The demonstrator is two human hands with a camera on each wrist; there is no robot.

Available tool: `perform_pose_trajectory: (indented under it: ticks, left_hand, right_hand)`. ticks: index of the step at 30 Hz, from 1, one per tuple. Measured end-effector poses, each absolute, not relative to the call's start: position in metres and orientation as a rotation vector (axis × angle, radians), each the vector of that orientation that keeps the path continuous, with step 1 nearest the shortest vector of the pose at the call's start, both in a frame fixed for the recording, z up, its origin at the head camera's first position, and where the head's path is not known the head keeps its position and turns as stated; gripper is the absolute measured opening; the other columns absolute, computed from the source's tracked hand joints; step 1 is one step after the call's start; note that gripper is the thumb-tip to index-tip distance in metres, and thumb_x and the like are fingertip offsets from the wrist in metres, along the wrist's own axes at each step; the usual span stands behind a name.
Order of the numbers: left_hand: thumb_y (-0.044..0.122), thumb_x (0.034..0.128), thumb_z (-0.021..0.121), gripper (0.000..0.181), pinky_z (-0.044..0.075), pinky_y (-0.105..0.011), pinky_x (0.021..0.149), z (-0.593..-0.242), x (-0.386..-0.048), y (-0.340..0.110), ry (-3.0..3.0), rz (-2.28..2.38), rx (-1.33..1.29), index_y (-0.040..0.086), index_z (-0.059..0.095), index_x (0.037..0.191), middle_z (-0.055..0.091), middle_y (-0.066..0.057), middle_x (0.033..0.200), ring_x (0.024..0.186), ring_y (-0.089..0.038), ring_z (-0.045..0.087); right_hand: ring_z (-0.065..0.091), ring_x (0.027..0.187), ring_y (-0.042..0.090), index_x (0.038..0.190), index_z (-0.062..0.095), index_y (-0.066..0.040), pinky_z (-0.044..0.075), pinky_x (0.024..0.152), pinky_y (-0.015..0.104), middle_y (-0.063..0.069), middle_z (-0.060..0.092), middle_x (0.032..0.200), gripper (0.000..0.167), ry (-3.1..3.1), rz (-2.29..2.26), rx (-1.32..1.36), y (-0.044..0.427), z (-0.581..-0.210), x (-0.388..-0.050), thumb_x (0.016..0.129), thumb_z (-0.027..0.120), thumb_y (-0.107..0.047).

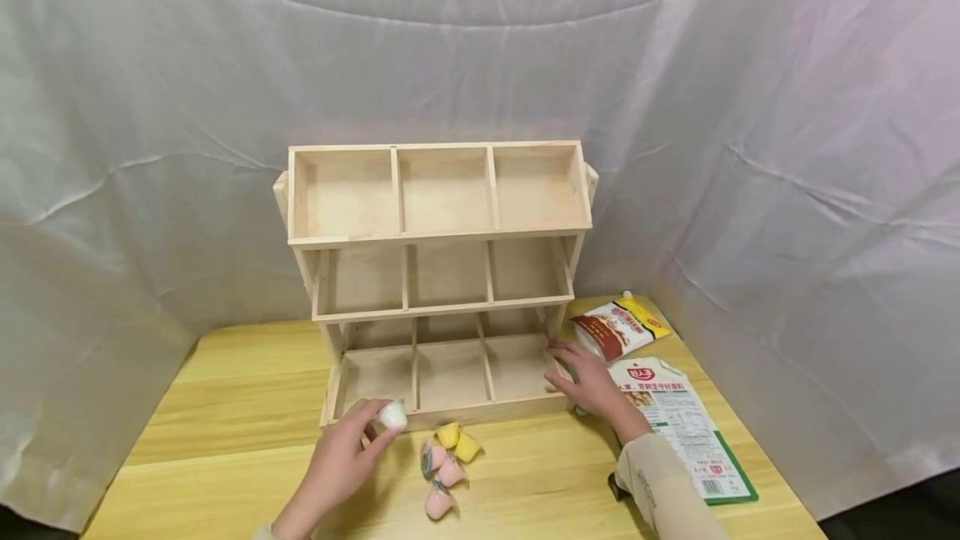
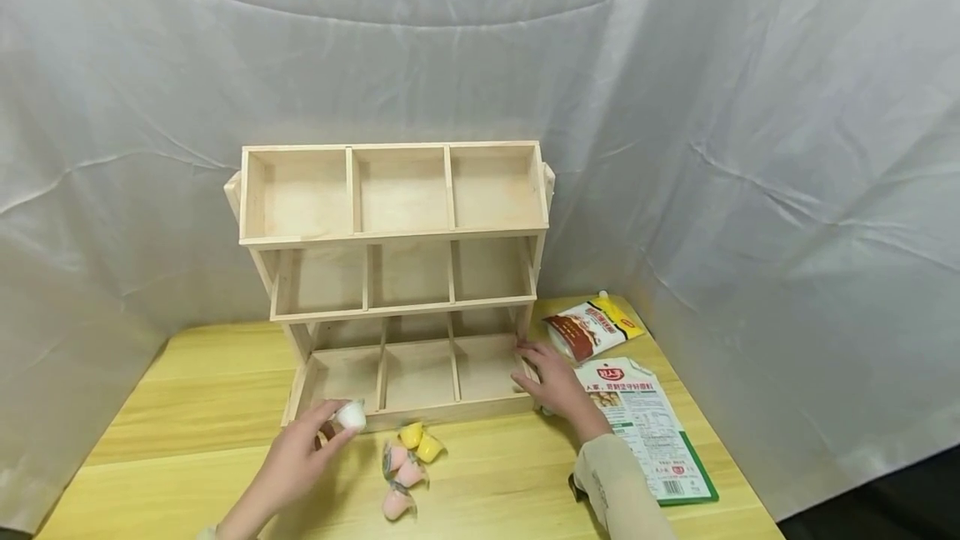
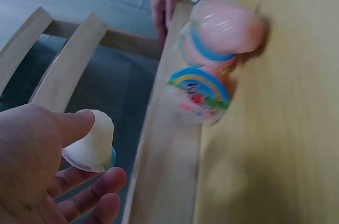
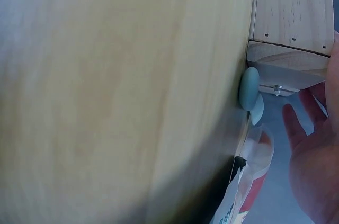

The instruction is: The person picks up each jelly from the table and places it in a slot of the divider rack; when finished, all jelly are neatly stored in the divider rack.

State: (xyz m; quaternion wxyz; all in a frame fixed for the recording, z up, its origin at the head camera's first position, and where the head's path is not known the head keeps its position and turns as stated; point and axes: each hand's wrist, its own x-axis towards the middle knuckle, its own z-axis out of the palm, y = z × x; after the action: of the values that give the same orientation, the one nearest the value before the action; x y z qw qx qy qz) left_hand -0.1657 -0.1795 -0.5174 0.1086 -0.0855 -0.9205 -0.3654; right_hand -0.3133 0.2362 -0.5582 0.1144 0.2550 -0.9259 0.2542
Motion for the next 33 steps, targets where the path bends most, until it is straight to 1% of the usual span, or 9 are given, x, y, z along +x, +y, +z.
perform_pose_trajectory:
  ticks: [2,5,11,17,22,26,29,31,33]
  left_hand:
    - [0.020,0.0916,0.080,0.036,0.045,-0.019,0.057,-0.515,-0.170,-0.180,-2.677,-1.096,-0.254,0.015,0.070,0.125,0.066,0.009,0.098,0.070,0.004,0.052]
    - [0.022,0.0930,0.078,0.037,0.047,-0.019,0.058,-0.514,-0.176,-0.180,-2.657,-1.114,-0.256,0.014,0.069,0.127,0.065,0.007,0.096,0.071,0.003,0.052]
    - [0.024,0.0952,0.076,0.037,0.047,-0.020,0.059,-0.512,-0.188,-0.179,-2.661,-1.114,-0.230,0.011,0.068,0.129,0.063,0.006,0.092,0.072,-0.001,0.054]
    - [0.020,0.0950,0.076,0.036,0.049,-0.021,0.060,-0.513,-0.198,-0.179,-2.605,-1.114,-0.241,0.008,0.067,0.127,0.066,0.001,0.097,0.074,-0.004,0.058]
    - [0.013,0.0950,0.075,0.032,0.054,-0.021,0.065,-0.517,-0.209,-0.181,-2.534,-1.136,-0.278,0.002,0.067,0.125,0.068,-0.005,0.101,0.083,-0.013,0.065]
    - [0.008,0.0963,0.073,0.028,0.062,-0.027,0.077,-0.521,-0.217,-0.183,-2.486,-1.240,-0.270,-0.001,0.066,0.122,0.068,-0.008,0.104,0.095,-0.024,0.071]
    - [0.007,0.0986,0.070,0.028,0.063,-0.031,0.084,-0.523,-0.220,-0.185,-2.475,-1.357,-0.235,-0.002,0.064,0.124,0.067,-0.012,0.110,0.103,-0.031,0.071]
    - [0.008,0.1004,0.068,0.029,0.062,-0.031,0.085,-0.524,-0.221,-0.186,-2.469,-1.454,-0.197,-0.002,0.062,0.127,0.066,-0.015,0.113,0.107,-0.032,0.069]
    - [0.010,0.1017,0.066,0.029,0.061,-0.029,0.085,-0.525,-0.223,-0.187,-2.458,-1.570,-0.142,-0.002,0.060,0.127,0.066,-0.018,0.117,0.108,-0.028,0.068]
  right_hand:
    - [0.055,0.134,0.039,0.139,0.064,-0.006,0.045,0.111,0.062,0.015,0.060,0.144,0.051,-2.711,0.749,0.748,0.236,-0.558,-0.313,0.097,0.073,-0.032]
    - [0.055,0.134,0.039,0.139,0.064,-0.006,0.045,0.111,0.062,0.015,0.060,0.144,0.051,-2.710,0.756,0.748,0.236,-0.559,-0.312,0.096,0.073,-0.032]
    - [0.055,0.135,0.039,0.139,0.064,-0.005,0.045,0.111,0.062,0.015,0.060,0.144,0.051,-2.710,0.758,0.747,0.236,-0.561,-0.313,0.097,0.073,-0.031]
    - [0.055,0.134,0.039,0.139,0.064,-0.005,0.045,0.110,0.062,0.015,0.060,0.144,0.050,-2.706,0.760,0.750,0.236,-0.561,-0.312,0.097,0.073,-0.031]
    - [0.055,0.134,0.039,0.139,0.064,-0.005,0.046,0.110,0.062,0.015,0.060,0.143,0.050,-2.703,0.753,0.748,0.236,-0.558,-0.312,0.097,0.073,-0.031]
    - [0.055,0.134,0.038,0.139,0.064,-0.005,0.046,0.110,0.062,0.015,0.060,0.144,0.050,-2.699,0.753,0.750,0.236,-0.557,-0.312,0.097,0.073,-0.031]
    - [0.056,0.133,0.039,0.139,0.064,-0.005,0.046,0.110,0.062,0.016,0.060,0.144,0.050,-2.699,0.765,0.754,0.236,-0.556,-0.311,0.097,0.073,-0.031]
    - [0.056,0.133,0.039,0.139,0.064,-0.005,0.046,0.109,0.062,0.016,0.060,0.144,0.050,-2.698,0.773,0.756,0.236,-0.555,-0.310,0.096,0.074,-0.031]
    - [0.056,0.133,0.039,0.138,0.064,-0.005,0.046,0.110,0.062,0.016,0.060,0.144,0.050,-2.699,0.776,0.755,0.236,-0.554,-0.310,0.096,0.074,-0.031]
